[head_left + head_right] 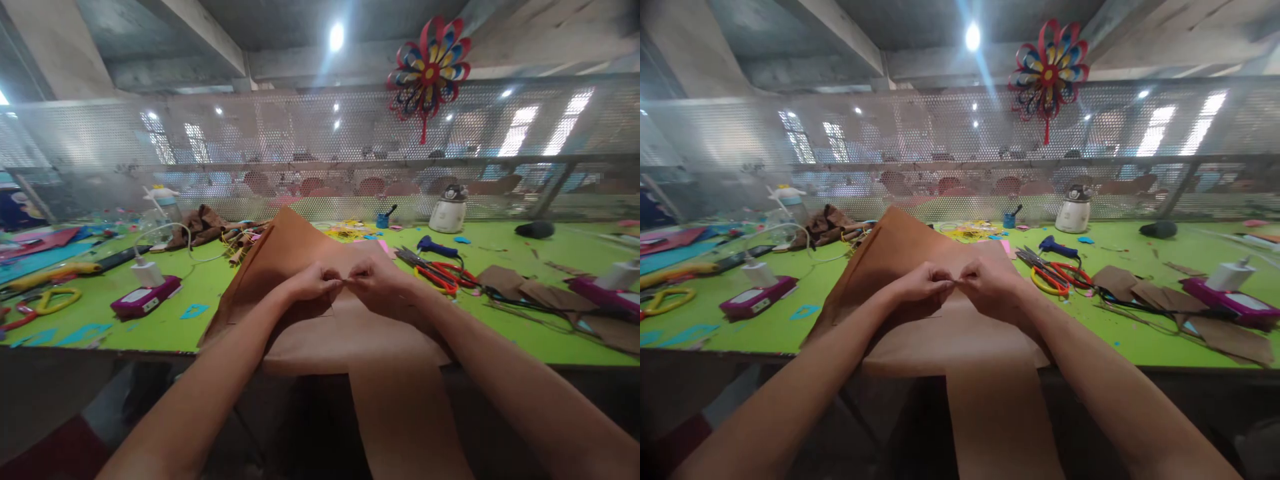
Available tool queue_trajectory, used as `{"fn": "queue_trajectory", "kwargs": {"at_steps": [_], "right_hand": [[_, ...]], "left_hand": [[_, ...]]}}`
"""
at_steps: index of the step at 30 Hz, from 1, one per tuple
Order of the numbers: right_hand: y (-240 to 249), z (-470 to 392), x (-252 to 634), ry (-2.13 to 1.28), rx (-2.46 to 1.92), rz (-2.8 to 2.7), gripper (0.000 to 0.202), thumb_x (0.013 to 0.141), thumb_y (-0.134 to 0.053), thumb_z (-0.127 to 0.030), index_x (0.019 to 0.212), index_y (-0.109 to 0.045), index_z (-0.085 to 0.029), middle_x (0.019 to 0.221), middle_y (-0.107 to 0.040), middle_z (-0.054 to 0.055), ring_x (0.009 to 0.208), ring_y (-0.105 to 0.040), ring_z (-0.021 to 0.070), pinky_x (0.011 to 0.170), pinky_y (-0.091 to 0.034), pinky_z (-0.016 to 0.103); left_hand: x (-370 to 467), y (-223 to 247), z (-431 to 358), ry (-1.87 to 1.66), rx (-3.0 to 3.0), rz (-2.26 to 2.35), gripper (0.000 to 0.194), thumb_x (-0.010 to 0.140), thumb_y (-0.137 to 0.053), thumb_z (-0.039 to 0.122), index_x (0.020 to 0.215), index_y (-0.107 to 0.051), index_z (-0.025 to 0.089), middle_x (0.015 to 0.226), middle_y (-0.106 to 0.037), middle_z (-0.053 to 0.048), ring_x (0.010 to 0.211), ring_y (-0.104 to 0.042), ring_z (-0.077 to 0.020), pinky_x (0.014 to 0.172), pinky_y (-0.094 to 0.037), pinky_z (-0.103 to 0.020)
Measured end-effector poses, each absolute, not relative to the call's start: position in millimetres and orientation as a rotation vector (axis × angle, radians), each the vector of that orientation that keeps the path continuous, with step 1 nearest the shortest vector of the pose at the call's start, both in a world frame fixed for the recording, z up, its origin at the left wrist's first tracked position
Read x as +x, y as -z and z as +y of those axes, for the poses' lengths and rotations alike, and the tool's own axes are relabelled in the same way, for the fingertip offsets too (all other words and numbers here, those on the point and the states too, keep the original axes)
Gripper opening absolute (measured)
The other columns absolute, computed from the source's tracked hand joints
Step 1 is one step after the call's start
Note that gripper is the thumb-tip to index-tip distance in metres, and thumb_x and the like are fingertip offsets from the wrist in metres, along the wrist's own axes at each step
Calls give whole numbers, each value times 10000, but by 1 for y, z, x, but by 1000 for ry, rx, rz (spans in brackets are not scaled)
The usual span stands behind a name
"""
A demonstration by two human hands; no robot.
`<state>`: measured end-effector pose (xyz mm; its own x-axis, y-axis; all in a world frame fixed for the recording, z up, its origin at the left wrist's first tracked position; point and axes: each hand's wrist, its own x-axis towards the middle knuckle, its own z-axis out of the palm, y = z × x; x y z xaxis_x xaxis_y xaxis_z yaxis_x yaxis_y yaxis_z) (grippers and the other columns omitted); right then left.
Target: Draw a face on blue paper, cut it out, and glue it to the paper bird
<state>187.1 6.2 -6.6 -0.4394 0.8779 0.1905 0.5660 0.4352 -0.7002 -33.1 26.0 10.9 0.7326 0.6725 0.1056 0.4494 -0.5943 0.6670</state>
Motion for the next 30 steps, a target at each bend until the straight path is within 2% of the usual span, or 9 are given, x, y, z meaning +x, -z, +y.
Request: {"fn": "queue_trajectory", "kwargs": {"at_steps": [6,9,11,13,15,18,22,26,30], "right_hand": [[1,9,202,-691,-1254,-2192,348,868,-595,-381,598,-547,-167,547,-416,-45,533,-355,85,486,-242,250],[3,20,217,-705,-1277,-2226,292,915,-624,-381,747,-603,-143,669,-538,-42,562,-489,88,513,-395,222],[5,27,225,-725,-1295,-2241,254,938,-622,-381,882,-634,-133,786,-615,-19,633,-579,108,577,-495,252],[7,32,230,-747,-1308,-2235,241,955,-604,-374,952,-644,-136,852,-648,1,679,-614,118,616,-532,272],[7,34,234,-767,-1309,-2222,246,960,-595,-379,918,-644,-141,815,-644,-7,648,-602,108,604,-525,264],[4,33,236,-791,-1282,-2203,321,927,-617,-394,720,-616,-148,637,-588,-29,539,-525,90,544,-451,239],[1,30,235,-808,-1229,-2178,401,839,-615,-444,545,-547,-180,504,-535,-9,485,-455,98,502,-356,249],[2,25,227,-803,-1192,-2200,399,819,-577,-485,553,-553,-189,528,-557,6,516,-472,117,520,-361,259],[-1,21,214,-730,-1176,-2240,363,803,-615,-499,650,-655,-172,630,-634,38,612,-524,147,586,-391,273]], "left_hand": [[-39,-13,28,-451,2338,841,300,903,-524,361,684,-595,167,596,-600,-2,558,-555,-128,580,-404,-235],[-42,-13,29,-452,2348,861,294,897,-527,357,672,-570,173,585,-594,2,538,-544,-123,575,-401,-233],[-43,-12,32,-456,2348,873,297,894,-529,367,667,-556,177,572,-586,5,527,-535,-122,569,-394,-232],[-44,-9,36,-455,2340,872,308,890,-535,400,675,-553,180,574,-587,7,527,-534,-122,571,-394,-232],[-46,-4,41,-447,2324,871,334,883,-536,446,679,-550,182,579,-590,5,525,-533,-123,566,-395,-232],[-48,0,47,-435,2302,893,368,864,-532,485,651,-532,184,568,-577,2,515,-523,-126,553,-391,-238],[-46,-1,48,-465,2319,889,322,820,-567,436,641,-570,169,607,-580,-1,593,-526,-137,610,-386,-250],[-41,-4,46,-480,2332,857,298,812,-579,415,688,-626,148,643,-570,7,628,-488,-135,626,-354,-258],[-38,-1,45,-494,2320,843,341,817,-597,454,663,-581,149,596,-461,38,588,-393,-113,577,-294,-253]]}}
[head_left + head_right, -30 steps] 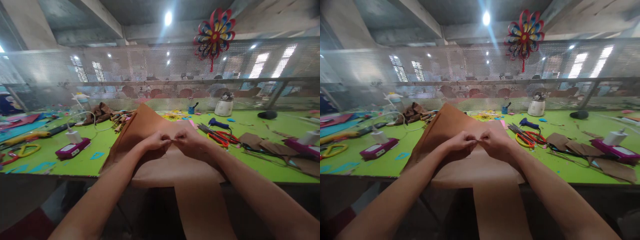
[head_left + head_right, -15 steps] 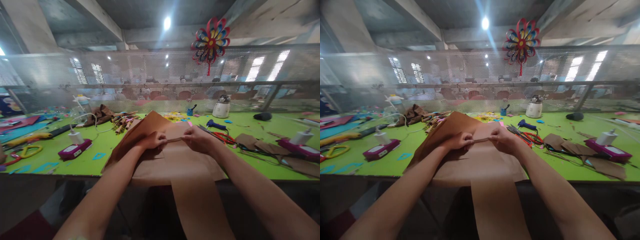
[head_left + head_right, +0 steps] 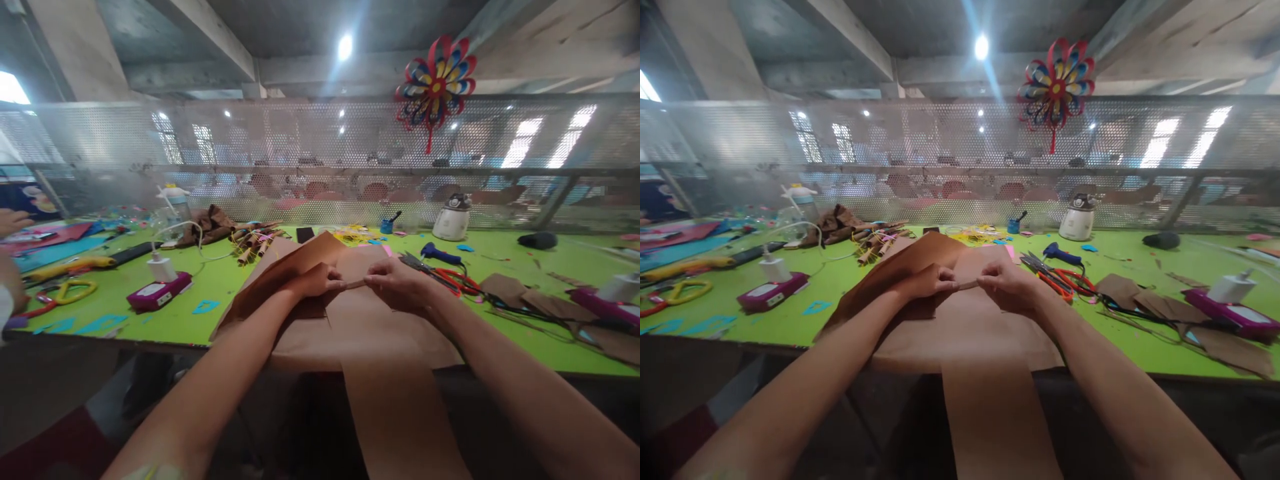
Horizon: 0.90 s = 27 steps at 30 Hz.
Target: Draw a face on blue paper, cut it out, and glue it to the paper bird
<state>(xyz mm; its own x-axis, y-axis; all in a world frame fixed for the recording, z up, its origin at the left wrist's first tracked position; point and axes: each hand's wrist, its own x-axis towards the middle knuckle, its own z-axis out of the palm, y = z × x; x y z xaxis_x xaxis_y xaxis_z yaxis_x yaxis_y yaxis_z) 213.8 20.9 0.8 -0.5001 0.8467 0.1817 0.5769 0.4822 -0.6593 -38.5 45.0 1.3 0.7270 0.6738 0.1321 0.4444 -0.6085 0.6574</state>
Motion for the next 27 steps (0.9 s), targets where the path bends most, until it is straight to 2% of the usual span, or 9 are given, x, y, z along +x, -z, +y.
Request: {"fn": "queue_trajectory", "kwargs": {"at_steps": [4,8,11,20,27], "right_hand": [[-3,18,198,-657,-1152,-2270,348,752,-706,-512,821,-751,-174,772,-697,51,713,-546,170,633,-384,276],[-2,14,193,-666,-1127,-2286,372,804,-637,-509,721,-735,-160,654,-632,26,652,-495,150,593,-354,270],[-1,12,197,-712,-1116,-2281,391,823,-606,-510,713,-719,-152,642,-603,14,620,-464,134,570,-336,267],[-5,23,209,-876,-1160,-2201,357,756,-691,-483,610,-638,-162,569,-501,-23,565,-397,103,525,-292,256],[6,21,225,-1047,-1222,-2083,337,906,-625,-419,691,-546,-172,590,-467,-69,483,-384,71,482,-343,218]], "left_hand": [[-34,-1,43,-539,2326,798,402,845,-581,515,680,-579,149,629,-446,36,617,-386,-115,575,-280,-249],[-31,-4,40,-559,2306,786,414,840,-598,536,747,-632,135,683,-531,13,658,-435,-124,612,-320,-242],[-33,-6,38,-507,2291,785,402,823,-625,520,744,-652,127,641,-533,18,619,-428,-115,600,-318,-239],[-37,-5,36,-537,2354,869,368,831,-618,481,682,-605,144,616,-497,28,604,-418,-118,574,-266,-250],[-43,-8,38,-497,2311,901,350,828,-618,454,650,-593,154,571,-519,27,565,-449,-119,555,-299,-248]]}}
